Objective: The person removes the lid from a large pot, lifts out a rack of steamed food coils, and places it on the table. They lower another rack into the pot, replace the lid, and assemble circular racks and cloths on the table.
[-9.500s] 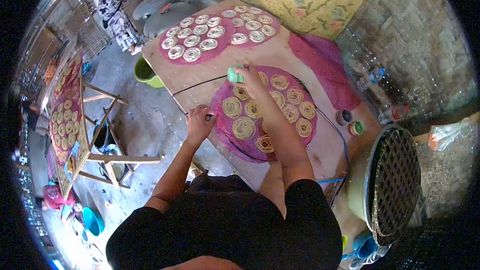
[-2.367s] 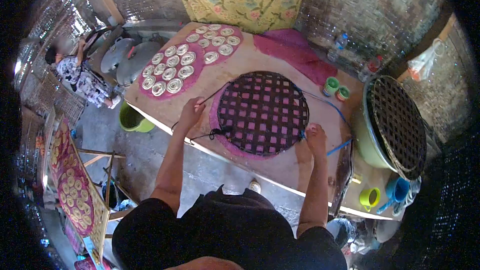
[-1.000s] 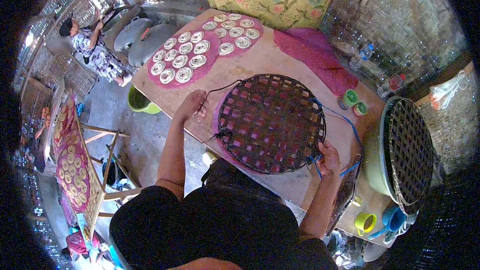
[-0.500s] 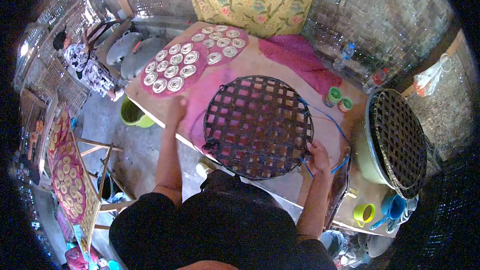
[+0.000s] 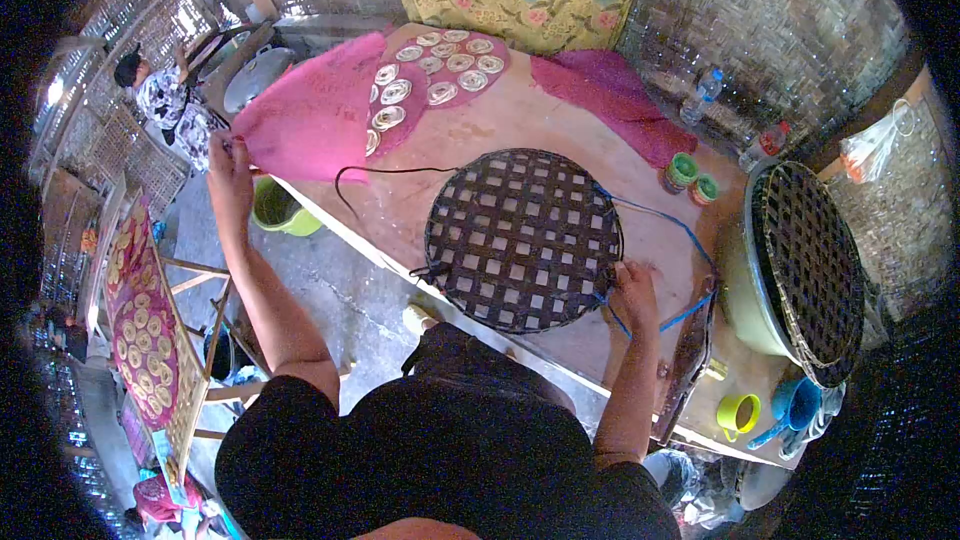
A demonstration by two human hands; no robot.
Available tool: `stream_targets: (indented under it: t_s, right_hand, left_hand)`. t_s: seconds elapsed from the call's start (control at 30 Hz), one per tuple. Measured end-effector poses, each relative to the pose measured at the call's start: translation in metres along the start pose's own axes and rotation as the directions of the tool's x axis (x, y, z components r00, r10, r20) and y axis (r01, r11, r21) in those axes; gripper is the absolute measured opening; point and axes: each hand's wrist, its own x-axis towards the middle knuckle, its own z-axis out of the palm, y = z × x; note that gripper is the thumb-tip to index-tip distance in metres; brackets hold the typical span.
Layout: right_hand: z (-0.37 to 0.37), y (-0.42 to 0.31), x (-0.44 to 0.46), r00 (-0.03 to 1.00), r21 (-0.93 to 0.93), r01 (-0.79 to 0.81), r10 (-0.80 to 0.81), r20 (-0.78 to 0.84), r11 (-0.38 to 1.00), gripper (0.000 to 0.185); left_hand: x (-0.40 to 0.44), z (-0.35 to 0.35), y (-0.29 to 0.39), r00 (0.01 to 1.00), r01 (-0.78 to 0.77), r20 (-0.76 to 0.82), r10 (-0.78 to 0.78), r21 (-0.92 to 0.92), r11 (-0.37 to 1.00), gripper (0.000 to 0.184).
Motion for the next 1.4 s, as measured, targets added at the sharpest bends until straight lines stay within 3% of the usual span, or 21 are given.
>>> stream_targets:
  t_s: [0.03,0.07,0.1,0.13,0.23,0.3,0.37,0.5,0.57,0.67,0.7,0.73,0.87,0.93,1.0,1.03,1.1,1.23,1.3,1.37,1.4]
  right_hand:
    - [0.003,0.001,0.000,0.994,0.020,0.092,-0.090,-0.053,0.996,0.029]
    - [0.005,0.009,0.002,0.995,0.020,0.094,-0.093,-0.045,0.995,0.029]
    - [0.008,0.022,0.003,0.921,-0.428,0.264,-0.357,-0.154,0.865,0.031]
    - [0.010,0.034,0.004,0.778,-0.794,0.291,-0.615,-0.128,0.534,0.034]
    - [0.024,-0.002,-0.019,0.878,-0.555,0.269,-0.437,-0.194,0.787,0.032]
    - [0.030,-0.010,-0.022,0.894,-0.460,0.283,-0.405,-0.191,0.842,0.030]
    - [0.044,-0.024,-0.021,0.909,-0.361,0.296,-0.377,-0.177,0.884,0.028]
    - [0.137,-0.066,-0.023,0.848,-0.243,0.528,-0.523,0.090,0.814,0.018]
    - [0.187,-0.072,-0.018,0.771,-0.200,0.613,-0.524,0.361,0.764,0.020]
    - [0.243,-0.094,-0.027,0.736,-0.430,0.677,-0.543,0.405,0.597,0.023]
    - [0.254,-0.099,-0.027,0.682,-0.559,0.709,-0.619,0.389,0.430,0.022]
    - [0.263,-0.104,-0.025,0.617,-0.672,0.697,-0.687,0.384,0.250,0.021]
    - [0.287,-0.112,-0.011,0.654,-0.670,0.692,-0.625,0.425,0.268,0.025]
    - [0.307,-0.133,-0.021,0.655,-0.434,0.746,-0.436,0.617,0.505,0.028]
    - [0.347,-0.116,-0.031,0.476,-0.008,0.782,-0.588,0.654,0.623,0.034]
    - [0.366,-0.101,-0.037,0.414,-0.066,0.844,-0.571,0.709,0.532,0.035]
    - [0.375,-0.087,-0.056,0.477,-0.300,0.838,-0.346,0.808,0.455,0.030]
    - [0.358,-0.064,-0.065,0.433,-0.133,0.834,-0.485,0.760,0.535,0.023]
    - [0.332,-0.049,-0.062,0.035,0.092,0.873,-0.250,0.968,0.478,0.030]
    - [0.315,-0.020,-0.067,-0.042,0.179,0.739,-0.220,0.974,0.649,0.030]
    - [0.310,-0.005,-0.070,-0.024,0.092,0.724,-0.108,0.994,0.684,0.029]
  left_hand:
    - [0.005,-0.006,-0.005,0.995,0.091,-0.033,-0.091,0.021,0.996,0.017]
    - [0.012,-0.016,-0.021,0.998,-0.001,-0.069,0.013,0.170,0.986,0.019]
    - [0.015,-0.028,-0.031,0.998,0.000,-0.069,0.013,0.177,0.984,0.019]
    - [0.016,-0.041,-0.039,0.994,-0.003,-0.110,0.030,0.238,0.971,0.020]
    - [0.015,-0.085,-0.065,0.978,0.026,-0.202,0.049,0.353,0.935,0.020]
    - [0.012,-0.111,-0.070,0.957,-0.038,-0.238,0.163,0.456,0.889,0.022]
    - [0.005,-0.122,-0.069,0.963,0.033,-0.254,0.093,0.453,0.891,0.021]
    - [-0.013,-0.118,-0.033,0.981,-0.058,-0.136,0.135,0.461,0.886,0.021]
    - [-0.021,-0.116,-0.012,0.989,0.115,-0.137,-0.056,0.474,0.873,0.020]
    - [-0.039,-0.127,-0.033,0.984,-0.018,-0.149,0.096,0.451,0.892,0.022]
    - [-0.047,-0.133,-0.034,0.968,-0.080,-0.171,0.185,0.488,0.869,0.023]
    - [-0.058,-0.142,-0.028,0.986,0.110,-0.163,-0.037,0.470,0.876,0.024]
    - [-0.098,-0.169,-0.036,0.970,0.118,-0.244,0.008,0.497,0.859,0.023]
    - [-0.112,-0.188,-0.033,0.974,0.206,-0.181,-0.140,0.425,0.881,0.022]
    - [-0.117,-0.195,-0.016,0.962,0.240,-0.217,-0.166,0.380,0.893,0.021]
    - [-0.117,-0.192,-0.013,0.952,0.228,-0.271,-0.140,0.326,0.918,0.019]
    - [-0.115,-0.185,-0.004,0.939,0.206,-0.326,-0.112,0.270,0.941,0.017]
    - [-0.101,-0.142,0.038,0.999,0.006,-0.045,-0.001,0.115,0.993,0.009]
    - [-0.096,-0.096,0.074,0.999,-0.009,0.049,0.008,0.024,1.000,0.008]
    - [-0.088,-0.063,0.092,0.945,-0.017,0.328,0.024,-0.025,1.000,0.011]
    - [-0.086,-0.041,0.106,0.949,-0.108,0.285,0.132,-0.098,0.989,0.010]
